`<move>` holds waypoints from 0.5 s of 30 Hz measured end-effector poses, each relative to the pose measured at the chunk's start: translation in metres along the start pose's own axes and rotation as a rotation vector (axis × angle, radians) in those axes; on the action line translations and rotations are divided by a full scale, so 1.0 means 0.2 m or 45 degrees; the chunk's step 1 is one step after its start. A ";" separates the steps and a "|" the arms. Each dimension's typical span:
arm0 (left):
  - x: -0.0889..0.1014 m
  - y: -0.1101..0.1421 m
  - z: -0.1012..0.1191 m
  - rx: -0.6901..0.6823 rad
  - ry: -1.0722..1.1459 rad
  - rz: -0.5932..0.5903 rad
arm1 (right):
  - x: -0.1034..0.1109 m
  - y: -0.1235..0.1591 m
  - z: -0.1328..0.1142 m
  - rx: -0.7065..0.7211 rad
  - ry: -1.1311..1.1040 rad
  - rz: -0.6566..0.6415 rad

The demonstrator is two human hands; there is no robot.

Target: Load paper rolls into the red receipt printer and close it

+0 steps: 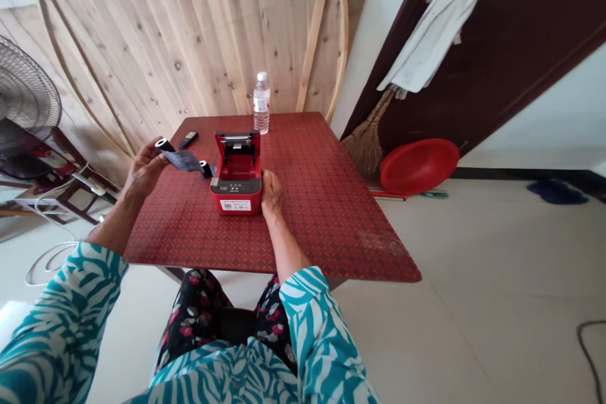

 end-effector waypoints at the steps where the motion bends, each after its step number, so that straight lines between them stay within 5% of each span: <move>1: 0.05 0.01 -0.06 0.035 -0.002 0.033 | 0.00 0.00 0.00 -0.005 0.000 0.008; 4: 0.14 0.05 -0.25 0.150 -0.069 0.084 | 0.01 0.00 0.01 -0.024 0.015 0.033; 8: 0.13 0.07 -0.42 0.289 -0.175 0.021 | 0.01 0.00 0.02 -0.036 0.022 0.038; 15: 0.04 0.06 -0.48 0.292 -0.413 -0.235 | 0.01 0.00 0.02 -0.026 0.009 0.035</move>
Point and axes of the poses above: each hand's wrist, its own y-axis away from the middle knuckle, its own x-axis out of the back of the hand, z = x × y, the point moved 5 cm from there along -y, towards the middle knuckle, and after that the axes turned 6 degrees about z, right-handed, at the moved point
